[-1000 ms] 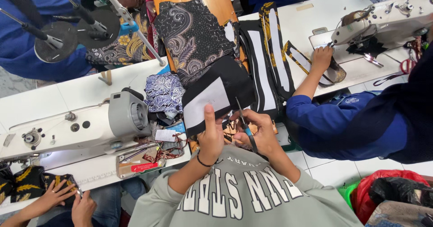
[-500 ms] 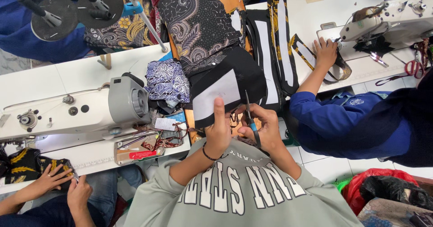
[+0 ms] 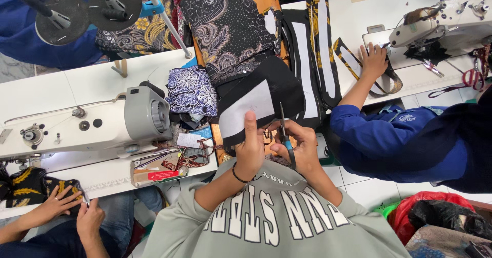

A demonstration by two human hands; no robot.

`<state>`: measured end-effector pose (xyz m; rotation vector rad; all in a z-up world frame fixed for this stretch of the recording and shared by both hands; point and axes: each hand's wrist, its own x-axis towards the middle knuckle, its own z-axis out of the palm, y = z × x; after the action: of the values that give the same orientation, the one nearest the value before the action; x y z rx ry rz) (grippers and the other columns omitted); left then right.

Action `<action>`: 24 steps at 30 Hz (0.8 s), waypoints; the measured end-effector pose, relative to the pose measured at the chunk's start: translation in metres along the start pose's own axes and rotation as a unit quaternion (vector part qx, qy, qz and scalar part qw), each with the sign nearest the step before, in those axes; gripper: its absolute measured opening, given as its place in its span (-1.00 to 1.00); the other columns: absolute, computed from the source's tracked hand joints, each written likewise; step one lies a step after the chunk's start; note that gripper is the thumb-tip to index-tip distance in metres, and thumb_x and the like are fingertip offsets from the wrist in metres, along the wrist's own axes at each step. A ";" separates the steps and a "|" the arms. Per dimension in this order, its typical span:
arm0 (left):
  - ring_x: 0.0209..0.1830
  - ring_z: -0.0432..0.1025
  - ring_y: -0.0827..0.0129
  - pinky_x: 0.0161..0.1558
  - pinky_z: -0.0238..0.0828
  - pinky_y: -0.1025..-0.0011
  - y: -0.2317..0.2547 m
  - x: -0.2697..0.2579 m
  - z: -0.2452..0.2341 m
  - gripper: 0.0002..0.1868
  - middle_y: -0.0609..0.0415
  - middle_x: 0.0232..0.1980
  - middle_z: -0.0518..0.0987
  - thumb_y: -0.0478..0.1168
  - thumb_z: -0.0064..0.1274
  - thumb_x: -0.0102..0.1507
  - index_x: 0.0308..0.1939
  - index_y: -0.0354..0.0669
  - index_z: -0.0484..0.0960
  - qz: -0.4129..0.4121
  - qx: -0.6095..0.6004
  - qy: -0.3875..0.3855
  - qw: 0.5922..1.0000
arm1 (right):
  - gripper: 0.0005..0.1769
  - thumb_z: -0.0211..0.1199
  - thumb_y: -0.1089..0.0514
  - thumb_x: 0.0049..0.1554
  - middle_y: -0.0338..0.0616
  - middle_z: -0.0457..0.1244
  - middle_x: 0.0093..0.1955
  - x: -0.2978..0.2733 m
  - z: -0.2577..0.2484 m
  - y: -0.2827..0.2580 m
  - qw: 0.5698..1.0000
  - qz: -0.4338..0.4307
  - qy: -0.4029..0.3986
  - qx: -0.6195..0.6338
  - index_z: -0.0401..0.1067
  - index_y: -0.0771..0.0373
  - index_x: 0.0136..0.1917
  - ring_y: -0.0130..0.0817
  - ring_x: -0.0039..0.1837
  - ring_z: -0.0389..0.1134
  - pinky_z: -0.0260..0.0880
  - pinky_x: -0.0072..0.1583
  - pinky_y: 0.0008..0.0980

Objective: The person uses scissors to trim the edges of a black fabric piece that has a white paper pattern attached. They hold the fabric with one hand and cut along the pattern's outline with the other, then place the trimmed piece onto a stack of similar pieces on the table.

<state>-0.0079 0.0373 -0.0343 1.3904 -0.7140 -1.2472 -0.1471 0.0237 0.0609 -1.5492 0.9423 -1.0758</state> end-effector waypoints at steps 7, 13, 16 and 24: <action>-0.33 0.41 0.56 -0.24 0.44 0.56 -0.005 0.002 0.001 -0.48 0.15 -0.25 0.52 0.04 -0.16 0.49 -0.02 -0.47 0.57 0.040 -0.165 -0.018 0.985 | -0.54 0.49 -0.01 0.04 -0.23 0.36 -0.18 0.000 0.000 0.008 1.000 0.011 0.012 -0.012 0.50 0.36 0.06 -0.61 -0.23 0.30 0.29 -0.17 -0.61; -0.26 0.40 0.58 -0.18 0.41 0.59 0.002 0.004 -0.003 -0.43 0.16 -0.17 0.51 0.05 -0.26 0.55 0.24 -0.51 0.44 0.264 0.096 0.022 0.959 | -0.52 0.52 -0.02 0.02 -0.23 0.38 -0.24 0.001 0.001 0.016 0.999 0.010 0.022 -0.022 0.52 0.37 0.04 -0.61 -0.19 0.36 0.36 -0.13 -0.59; -0.28 0.44 0.54 -0.24 0.39 0.56 0.009 0.004 0.003 -0.46 0.10 -0.19 0.56 0.09 -0.15 0.46 -0.02 -0.43 0.57 0.058 -0.184 -0.008 0.981 | -0.55 0.53 0.02 0.02 -0.24 0.37 -0.26 0.001 0.002 0.018 0.999 0.010 0.029 -0.018 0.52 0.38 0.03 -0.61 -0.21 0.36 0.36 -0.14 -0.61; -0.24 0.46 0.54 -0.18 0.38 0.58 0.024 0.007 0.003 -0.38 0.06 -0.17 0.59 0.23 -0.16 0.39 -0.03 -0.35 0.57 0.007 -0.244 -0.050 0.969 | -0.63 0.55 0.18 -0.05 -0.30 0.29 -0.46 0.002 0.008 0.019 0.996 0.050 0.069 -0.020 0.54 0.39 -0.02 -0.67 -0.42 0.28 0.22 -0.37 -0.64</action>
<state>-0.0040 0.0245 -0.0131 0.9226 -0.4394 -1.3762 -0.1399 0.0199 0.0421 -1.4594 1.1294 -1.1087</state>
